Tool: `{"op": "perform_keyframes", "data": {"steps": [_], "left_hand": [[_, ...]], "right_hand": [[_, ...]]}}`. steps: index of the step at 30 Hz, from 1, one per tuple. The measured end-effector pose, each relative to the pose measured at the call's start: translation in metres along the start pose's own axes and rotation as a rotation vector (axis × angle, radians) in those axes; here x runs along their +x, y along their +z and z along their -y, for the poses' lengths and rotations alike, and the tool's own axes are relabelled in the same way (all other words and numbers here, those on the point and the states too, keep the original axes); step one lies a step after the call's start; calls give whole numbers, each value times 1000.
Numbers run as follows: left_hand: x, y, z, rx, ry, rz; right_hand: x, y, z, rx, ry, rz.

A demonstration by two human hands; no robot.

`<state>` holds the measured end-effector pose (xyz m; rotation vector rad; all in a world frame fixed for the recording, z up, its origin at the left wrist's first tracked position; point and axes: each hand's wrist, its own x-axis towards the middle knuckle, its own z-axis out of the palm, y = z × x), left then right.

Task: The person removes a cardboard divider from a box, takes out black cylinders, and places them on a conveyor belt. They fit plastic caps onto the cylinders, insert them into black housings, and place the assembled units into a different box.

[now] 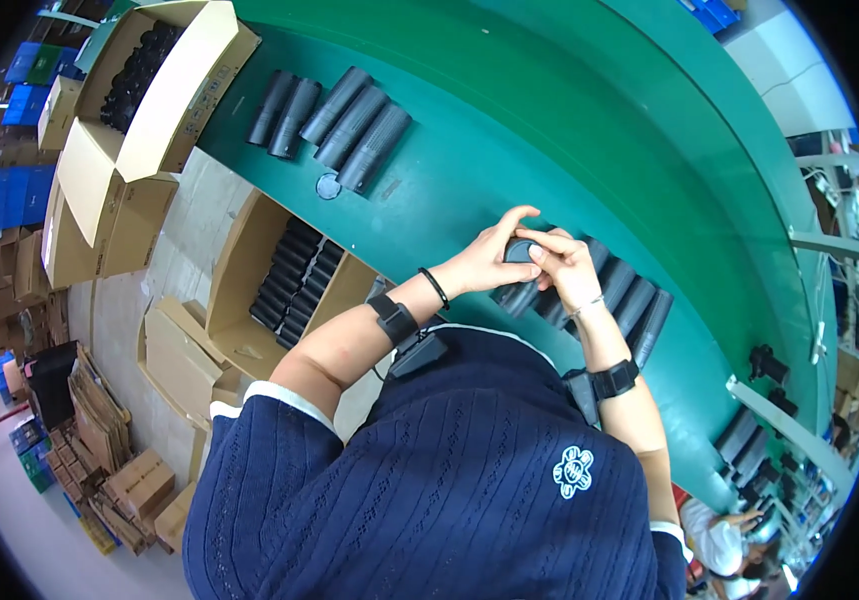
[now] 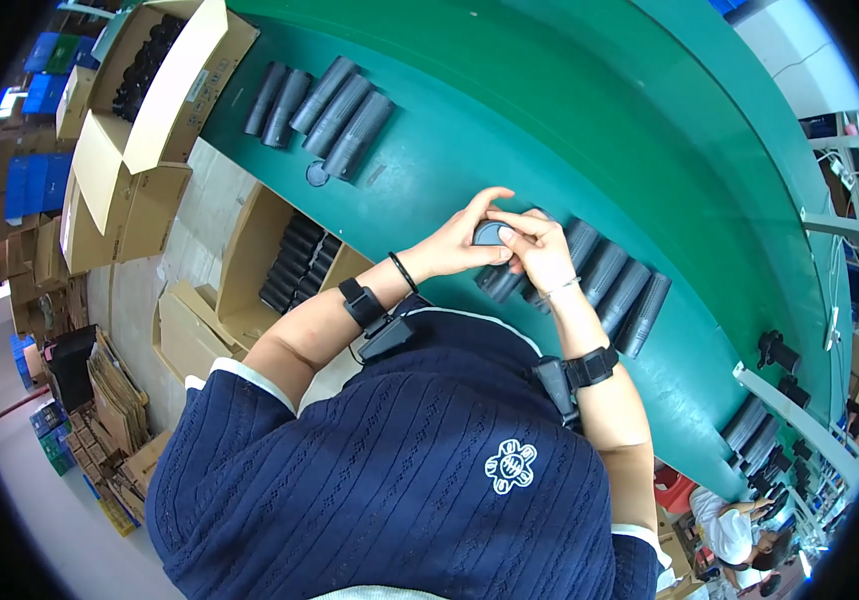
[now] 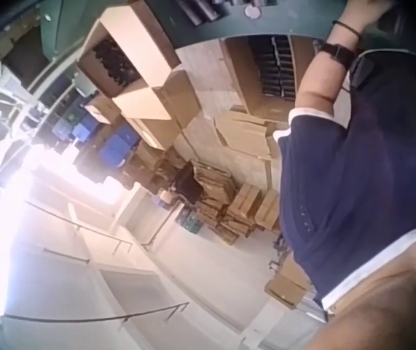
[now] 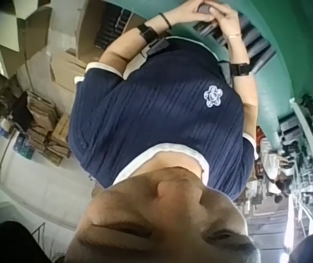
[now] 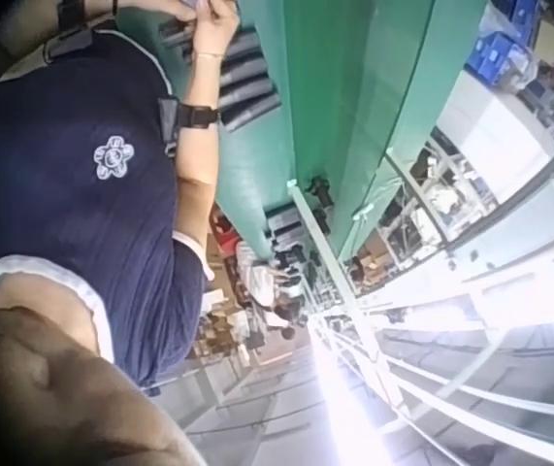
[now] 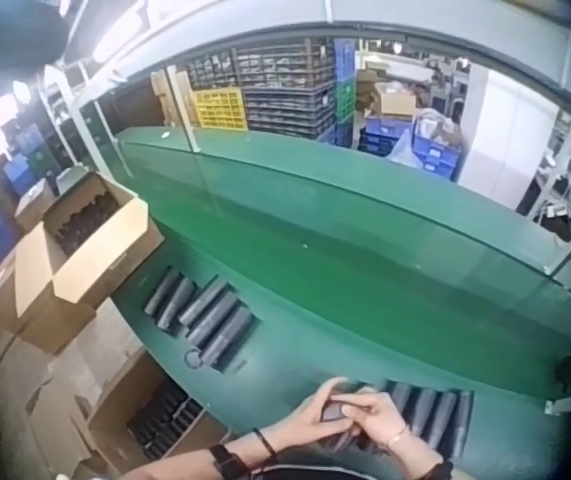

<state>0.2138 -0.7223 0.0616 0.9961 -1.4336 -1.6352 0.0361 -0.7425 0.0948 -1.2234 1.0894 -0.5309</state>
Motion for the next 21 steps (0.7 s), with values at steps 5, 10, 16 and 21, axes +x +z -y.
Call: {"op": "perform_keyframes", "data": {"steps": [5,10,16,21], "left_hand": [[-2,-7,-10,-197,-26,25],[3,-17,-13,-226,-32,31],[2,-18,-56,31,245,-16],[9,-1,-79,519,502,104]], "right_hand": [[4,-5,-6,429,239,115],[15,2,-12,280,92,54],[2,-4,-25,-209,-193,8],[10,-6,-34,-375,-463,-203]]}}
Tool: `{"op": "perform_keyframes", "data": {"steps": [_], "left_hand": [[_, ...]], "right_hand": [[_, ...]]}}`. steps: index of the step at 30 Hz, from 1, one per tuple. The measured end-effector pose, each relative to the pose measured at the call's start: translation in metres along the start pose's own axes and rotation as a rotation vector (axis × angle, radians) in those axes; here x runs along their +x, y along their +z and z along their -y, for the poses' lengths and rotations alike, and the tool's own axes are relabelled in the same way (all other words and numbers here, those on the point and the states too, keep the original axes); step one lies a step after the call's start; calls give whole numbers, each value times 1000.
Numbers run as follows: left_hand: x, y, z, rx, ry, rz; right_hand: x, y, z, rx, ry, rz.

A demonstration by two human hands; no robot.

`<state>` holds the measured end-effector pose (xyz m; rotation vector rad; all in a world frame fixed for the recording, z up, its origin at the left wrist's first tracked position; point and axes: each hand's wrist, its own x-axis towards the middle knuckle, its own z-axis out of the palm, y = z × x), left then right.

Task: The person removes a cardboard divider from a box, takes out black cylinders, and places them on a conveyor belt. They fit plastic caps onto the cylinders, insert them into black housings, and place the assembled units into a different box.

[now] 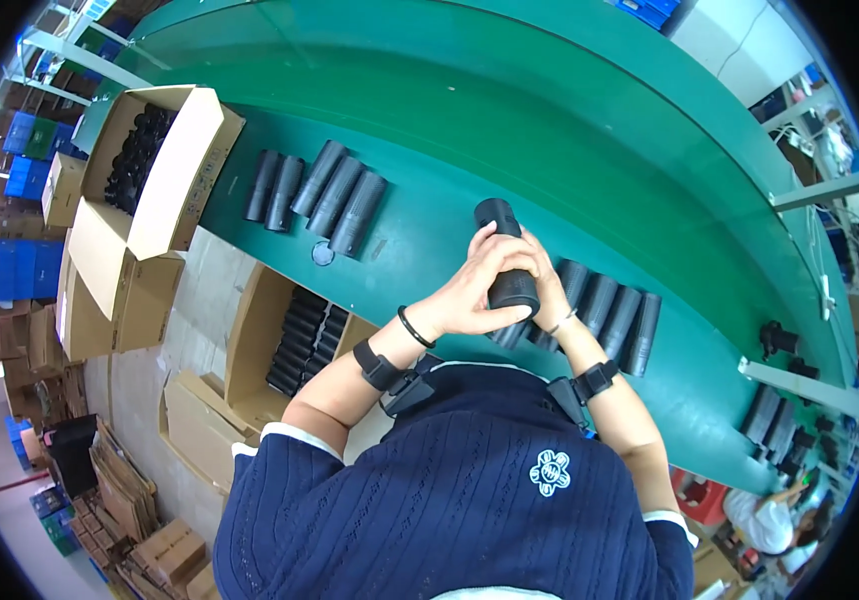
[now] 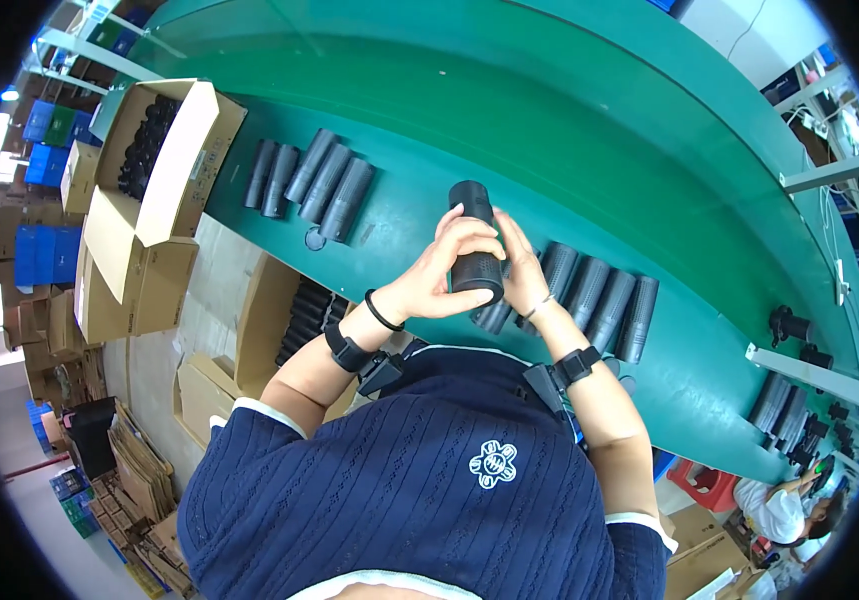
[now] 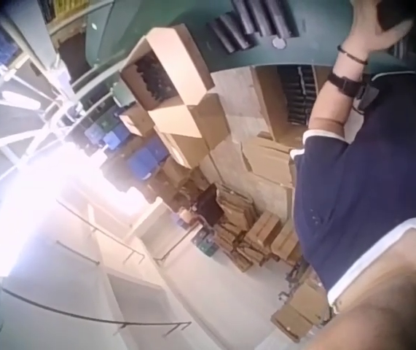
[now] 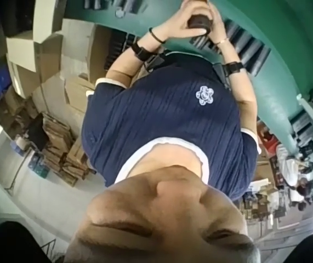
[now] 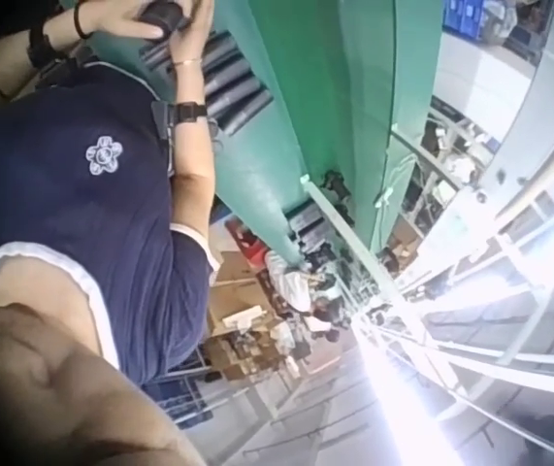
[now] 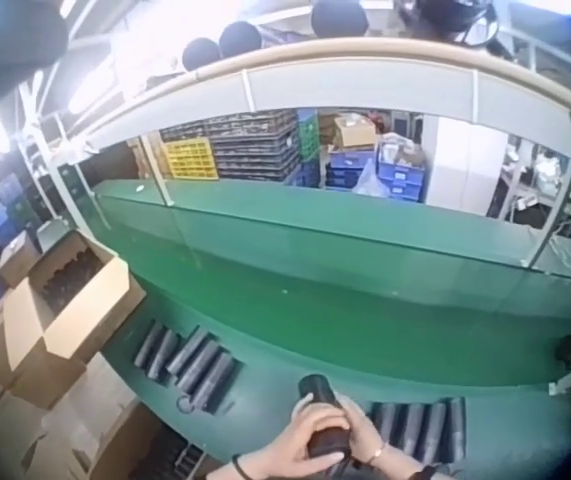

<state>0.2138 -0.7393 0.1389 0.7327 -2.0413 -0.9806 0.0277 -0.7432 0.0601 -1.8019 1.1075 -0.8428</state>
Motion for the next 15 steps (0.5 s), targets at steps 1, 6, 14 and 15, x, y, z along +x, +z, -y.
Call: {"op": "perform_keyframes", "data": {"steps": [1,6,14,15], "left_hand": [[3,0,-1,8,24,20],[39,24,1,-1235,-215,-263],[10,121,104,246,-763,41],[16,120,96,275,-773,129]], "right_hand": [[1,-2,10,138,121,-66],[-4,-34,-17,-46,-6,-119],[-47,-235,-156,-247,578,-721],[-63,-259,-183,-312,669,-724]]}}
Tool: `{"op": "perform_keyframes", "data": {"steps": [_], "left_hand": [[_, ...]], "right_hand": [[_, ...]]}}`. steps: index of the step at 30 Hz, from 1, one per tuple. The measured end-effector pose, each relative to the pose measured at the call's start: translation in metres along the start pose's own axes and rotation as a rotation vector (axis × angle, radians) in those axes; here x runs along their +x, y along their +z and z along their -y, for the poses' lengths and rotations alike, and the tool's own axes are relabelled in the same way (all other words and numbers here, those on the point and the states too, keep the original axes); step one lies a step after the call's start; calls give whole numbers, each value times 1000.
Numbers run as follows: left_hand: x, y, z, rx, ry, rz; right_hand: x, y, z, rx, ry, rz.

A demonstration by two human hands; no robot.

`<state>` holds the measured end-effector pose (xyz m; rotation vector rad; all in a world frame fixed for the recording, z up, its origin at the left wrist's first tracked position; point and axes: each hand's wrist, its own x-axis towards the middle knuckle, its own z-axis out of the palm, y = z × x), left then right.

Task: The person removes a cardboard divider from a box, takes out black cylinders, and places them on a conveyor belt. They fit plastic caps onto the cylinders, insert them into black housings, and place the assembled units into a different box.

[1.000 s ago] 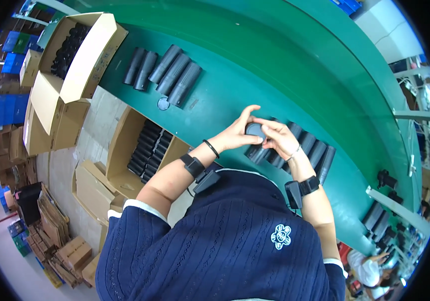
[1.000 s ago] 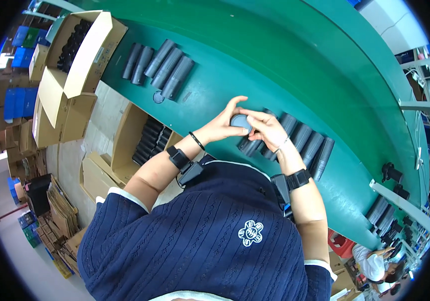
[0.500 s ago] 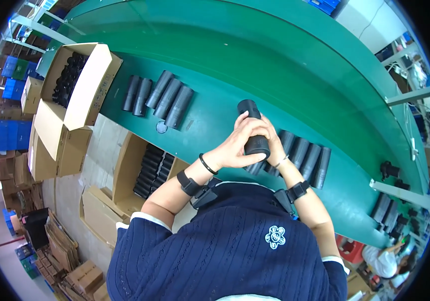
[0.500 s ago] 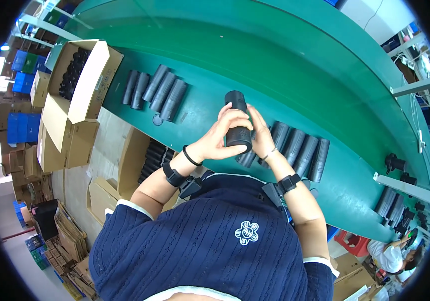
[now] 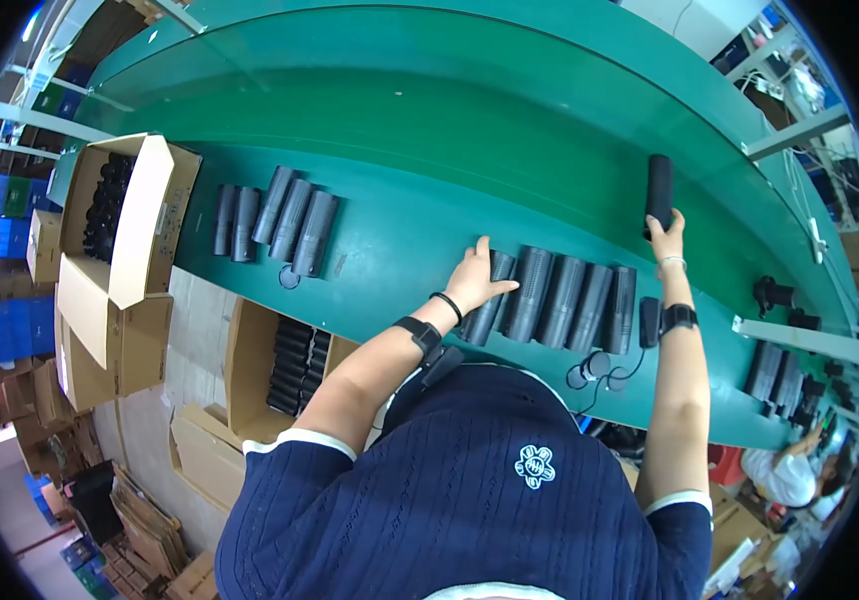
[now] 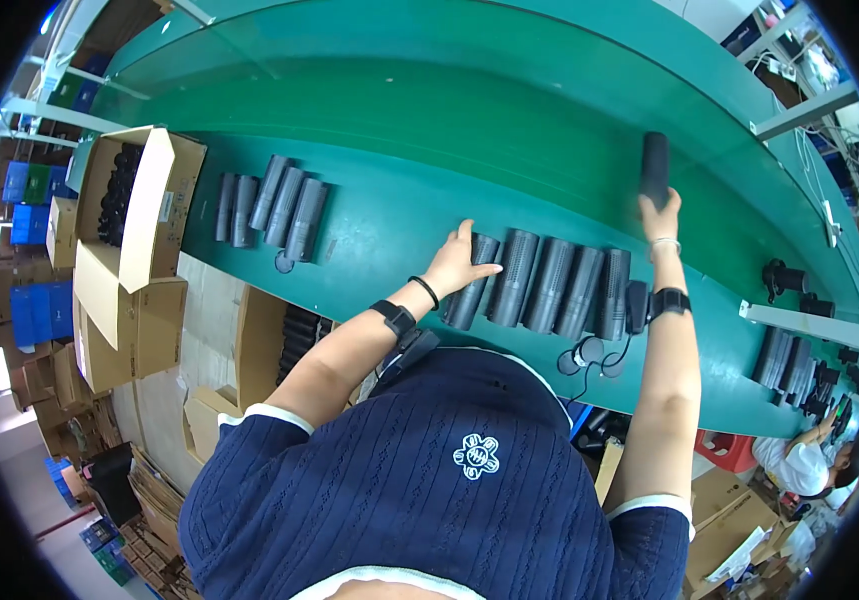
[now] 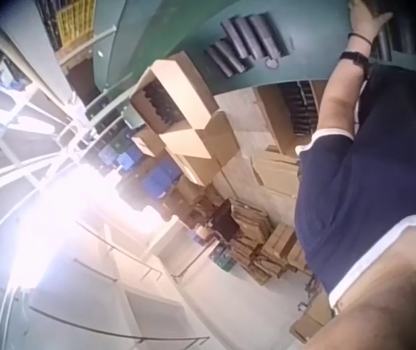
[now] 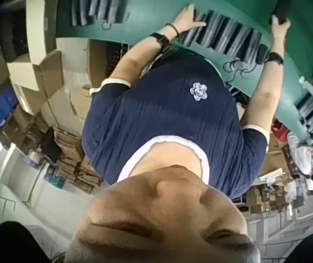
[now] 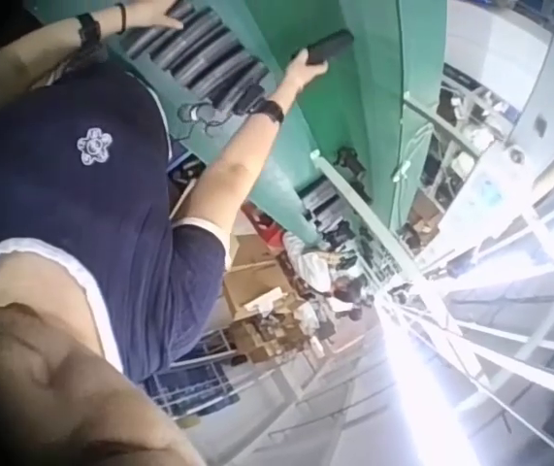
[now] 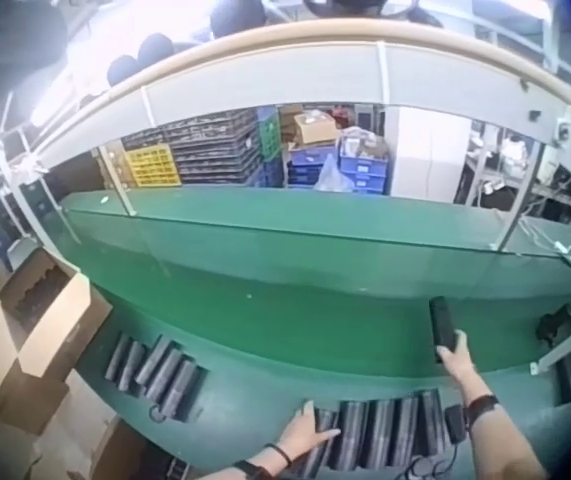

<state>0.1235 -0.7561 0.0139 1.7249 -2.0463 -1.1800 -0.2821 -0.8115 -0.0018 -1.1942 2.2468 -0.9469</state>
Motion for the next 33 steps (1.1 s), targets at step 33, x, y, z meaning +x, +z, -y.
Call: {"op": "perform_keyframes", "data": {"steps": [33], "left_hand": [[-44,-56,15,-1047,203,136]], "right_hand": [[-213,95,186,961,274,1112]]}}
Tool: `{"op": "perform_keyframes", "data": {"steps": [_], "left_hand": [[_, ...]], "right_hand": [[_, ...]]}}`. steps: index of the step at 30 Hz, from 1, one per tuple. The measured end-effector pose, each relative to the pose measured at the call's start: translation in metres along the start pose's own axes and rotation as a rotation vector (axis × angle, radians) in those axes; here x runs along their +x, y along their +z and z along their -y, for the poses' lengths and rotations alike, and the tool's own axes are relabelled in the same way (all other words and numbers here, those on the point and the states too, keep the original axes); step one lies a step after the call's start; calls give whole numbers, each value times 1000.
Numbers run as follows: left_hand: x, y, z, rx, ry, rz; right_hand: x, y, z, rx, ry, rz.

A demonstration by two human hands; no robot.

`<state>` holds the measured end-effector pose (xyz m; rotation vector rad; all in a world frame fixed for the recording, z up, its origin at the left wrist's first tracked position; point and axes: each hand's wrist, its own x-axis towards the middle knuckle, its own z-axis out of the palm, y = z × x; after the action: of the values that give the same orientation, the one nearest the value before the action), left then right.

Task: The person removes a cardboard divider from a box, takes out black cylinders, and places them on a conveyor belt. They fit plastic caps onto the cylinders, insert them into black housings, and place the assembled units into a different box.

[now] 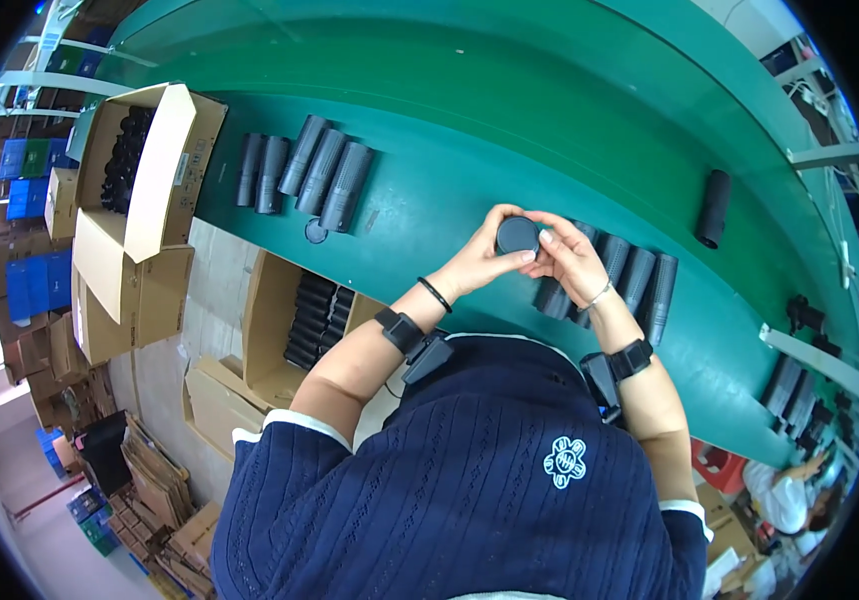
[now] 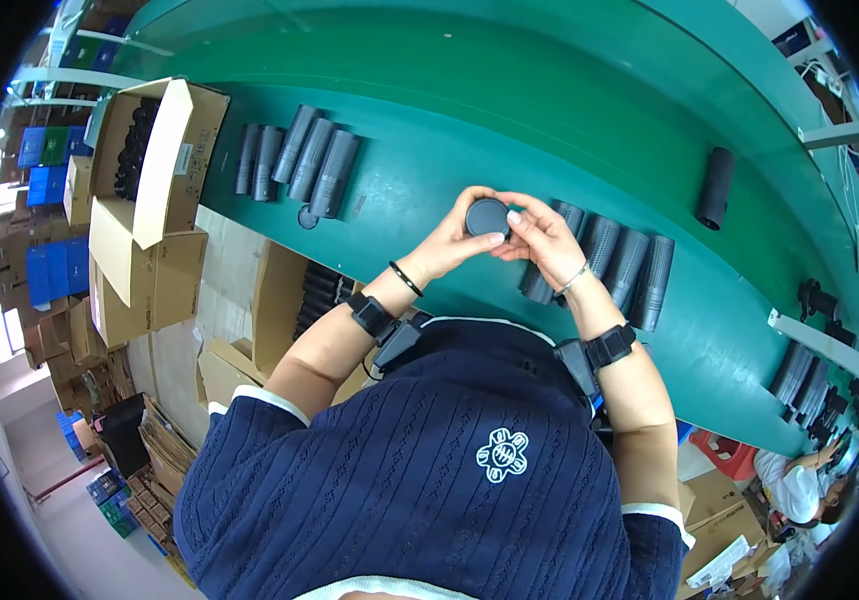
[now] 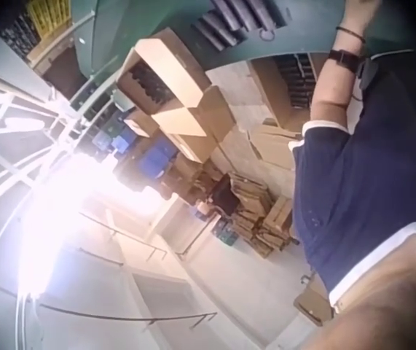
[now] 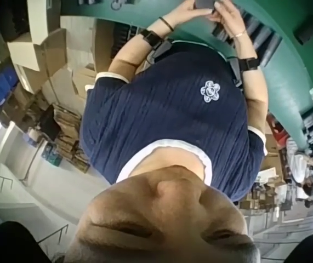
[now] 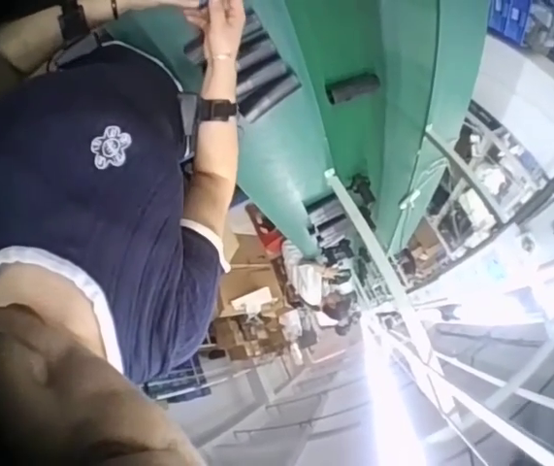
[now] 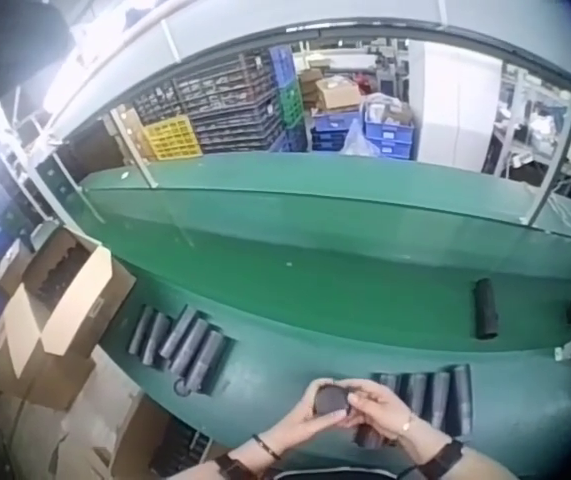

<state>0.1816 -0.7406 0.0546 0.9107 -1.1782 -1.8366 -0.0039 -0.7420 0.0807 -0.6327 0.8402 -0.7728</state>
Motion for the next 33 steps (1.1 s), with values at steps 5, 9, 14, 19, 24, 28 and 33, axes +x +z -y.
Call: {"op": "perform_keyframes", "data": {"steps": [5,9,14,19,24,28,33], "left_hand": [[9,6,7,42,90,-4],[14,-5,-8,-138,-7,22],[11,-29,-6,-261,-108,130],[-1,-21,-3,-199,-98,-93],[-4,-15,-5,-404,-184,-53],[-5,-14,-1,-332,-147,-58],[1,-7,7,-169,-82,-78]], "right_hand": [[-3,2,-6,-110,-72,-84],[7,-9,4,-67,69,-37],[17,-3,-5,-186,10,-123],[15,17,-2,-77,22,-115],[18,22,-6,-111,76,-129],[19,27,-2,-124,121,-161],[15,26,-6,-19,64,-200]]}}
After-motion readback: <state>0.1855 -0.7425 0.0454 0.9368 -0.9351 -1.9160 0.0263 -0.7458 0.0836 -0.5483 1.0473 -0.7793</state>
